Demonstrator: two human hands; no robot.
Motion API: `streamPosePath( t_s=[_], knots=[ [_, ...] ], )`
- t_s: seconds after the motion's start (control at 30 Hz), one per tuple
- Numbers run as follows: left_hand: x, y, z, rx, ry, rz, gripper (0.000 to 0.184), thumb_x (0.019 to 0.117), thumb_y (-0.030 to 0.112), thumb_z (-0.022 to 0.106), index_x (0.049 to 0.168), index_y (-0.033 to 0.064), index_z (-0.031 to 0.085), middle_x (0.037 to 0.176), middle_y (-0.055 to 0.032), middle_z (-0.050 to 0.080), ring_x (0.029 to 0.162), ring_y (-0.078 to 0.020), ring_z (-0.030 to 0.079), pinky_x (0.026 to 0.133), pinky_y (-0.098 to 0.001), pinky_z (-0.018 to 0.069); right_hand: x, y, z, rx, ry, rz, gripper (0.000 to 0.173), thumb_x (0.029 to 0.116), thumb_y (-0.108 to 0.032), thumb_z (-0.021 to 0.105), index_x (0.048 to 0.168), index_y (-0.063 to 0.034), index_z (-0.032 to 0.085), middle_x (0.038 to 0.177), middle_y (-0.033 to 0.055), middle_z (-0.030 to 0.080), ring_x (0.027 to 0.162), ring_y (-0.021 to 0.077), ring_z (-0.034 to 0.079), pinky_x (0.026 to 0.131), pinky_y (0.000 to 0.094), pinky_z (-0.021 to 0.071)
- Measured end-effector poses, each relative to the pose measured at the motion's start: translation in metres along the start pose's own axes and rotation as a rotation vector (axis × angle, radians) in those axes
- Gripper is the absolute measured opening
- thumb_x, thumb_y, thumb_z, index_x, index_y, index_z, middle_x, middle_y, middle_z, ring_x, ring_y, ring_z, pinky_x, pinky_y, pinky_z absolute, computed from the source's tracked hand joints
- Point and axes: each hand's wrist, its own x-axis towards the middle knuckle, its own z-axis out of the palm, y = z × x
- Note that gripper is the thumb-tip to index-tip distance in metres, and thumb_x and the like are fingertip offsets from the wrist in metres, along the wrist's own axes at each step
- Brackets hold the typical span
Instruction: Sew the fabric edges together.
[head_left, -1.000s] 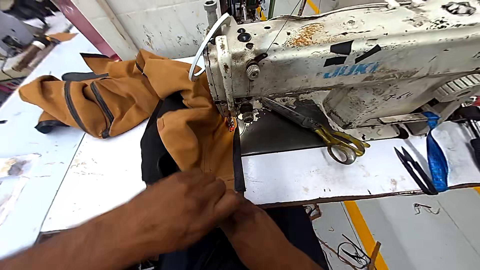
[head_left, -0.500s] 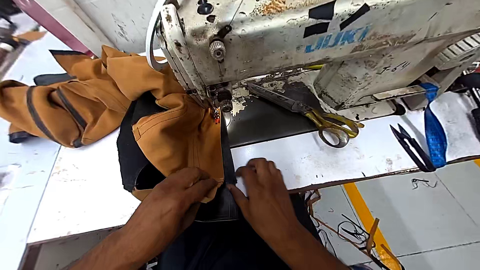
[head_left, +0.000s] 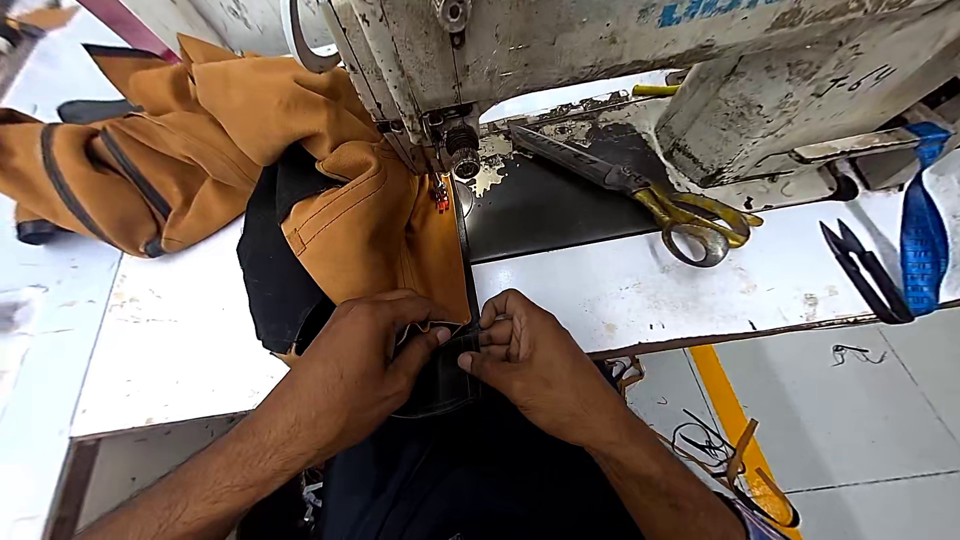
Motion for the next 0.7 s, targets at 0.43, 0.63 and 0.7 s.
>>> streamPosePath(
  t_s=[0.43, 0.63, 0.7],
  knots=[
    [-0.003, 0.002, 0.005, -0.029, 0.016, 0.047, 0.018, 0.0899, 0.027, 0.068, 0.105, 0.0273, 0.078, 0.094, 0.0170, 0.067, 0.081, 0.0057, 0.064, 0.066, -0.0131, 0.0565, -0.001, 0.005, 0.000, -0.066, -0.015, -0.042, 0.026, 0.0944, -0.016, 0.075, 0.112, -0.0161, 0.055, 0.088, -0.0015, 0.074, 0.078, 0.0099, 0.073, 0.071, 0.0247, 0.0610],
    [-0.005, -0.006, 0.009, 0.048, 0.016, 0.123, 0.022, 0.0884, 0.025, 0.067, 0.107, 0.0255, 0.077, 0.100, 0.0141, 0.067, 0.086, 0.0036, 0.064, 0.070, -0.0146, 0.0565, -0.002, 0.004, 0.001, -0.039, -0.010, -0.022, 0.028, 0.0950, -0.016, 0.074, 0.115, -0.0162, 0.055, 0.093, -0.0011, 0.076, 0.084, 0.0101, 0.075, 0.076, 0.0256, 0.0626],
    [-0.008, -0.014, 0.006, 0.231, 0.004, 0.232, 0.031, 0.0862, 0.021, 0.065, 0.116, 0.0181, 0.074, 0.118, 0.0018, 0.064, 0.105, -0.0115, 0.063, 0.086, -0.0286, 0.0577, -0.003, 0.005, -0.001, -0.041, -0.019, 0.003, 0.032, 0.0963, -0.015, 0.072, 0.123, -0.0181, 0.055, 0.097, -0.0010, 0.076, 0.088, 0.0110, 0.075, 0.080, 0.0275, 0.0634]
  ],
)
